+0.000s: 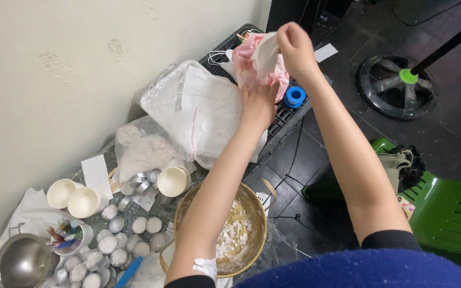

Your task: Preparing candle making materials by cutting wax and mixing ingredients in a bowl.

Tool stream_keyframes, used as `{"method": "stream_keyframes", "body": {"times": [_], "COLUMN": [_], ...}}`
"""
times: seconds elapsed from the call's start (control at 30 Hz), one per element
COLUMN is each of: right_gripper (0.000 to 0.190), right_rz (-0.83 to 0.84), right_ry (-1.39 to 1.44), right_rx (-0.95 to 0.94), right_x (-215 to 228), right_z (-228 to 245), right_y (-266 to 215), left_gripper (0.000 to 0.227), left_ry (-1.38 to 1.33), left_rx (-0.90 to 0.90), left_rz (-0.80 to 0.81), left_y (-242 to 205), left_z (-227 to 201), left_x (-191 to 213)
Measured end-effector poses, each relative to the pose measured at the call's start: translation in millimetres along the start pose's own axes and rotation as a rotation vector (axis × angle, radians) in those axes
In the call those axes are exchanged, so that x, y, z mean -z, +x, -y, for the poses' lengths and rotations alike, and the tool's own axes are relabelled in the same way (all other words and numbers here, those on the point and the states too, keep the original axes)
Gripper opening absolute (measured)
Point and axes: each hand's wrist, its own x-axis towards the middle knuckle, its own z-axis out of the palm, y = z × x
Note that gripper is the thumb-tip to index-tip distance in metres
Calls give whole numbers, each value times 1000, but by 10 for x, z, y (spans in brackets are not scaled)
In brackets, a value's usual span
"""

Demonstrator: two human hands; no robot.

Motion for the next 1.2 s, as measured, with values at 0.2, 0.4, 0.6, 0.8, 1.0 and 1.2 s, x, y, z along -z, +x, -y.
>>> {"method": "stream_keyframes", "body": {"times": [0.2, 0.4, 0.6, 0.8, 1.0, 1.2], "right_gripper": [24, 19, 29, 25, 70, 33], "right_rz": [-186, 10, 107, 311, 597, 509], "right_ry": [357, 630, 852, 829, 493, 216], "right_rx": [201, 67, -381, -200, 76, -340], "right_x": [296, 317, -155, -408, -1046, -1782], "right_z": [683, 1359, 2877, 2608, 2558, 1268], "right_y": [82, -667, -1771, -2852, -4575, -5764], "left_gripper": [68, 66, 64, 21, 25, 26], "left_ry": [37, -1694, -1579, -1388, -912, -519], "left_rx": [35, 209, 299, 571, 1039, 1147], "left_rz": [122, -23, -23, -246, -370, -265], "left_y": [50, -124, -1266, -3280, -5211, -5786], "left_z": [151, 409, 340, 77, -222, -49], "left_x": [-194, 460, 1951, 2888, 3171, 2708]}}
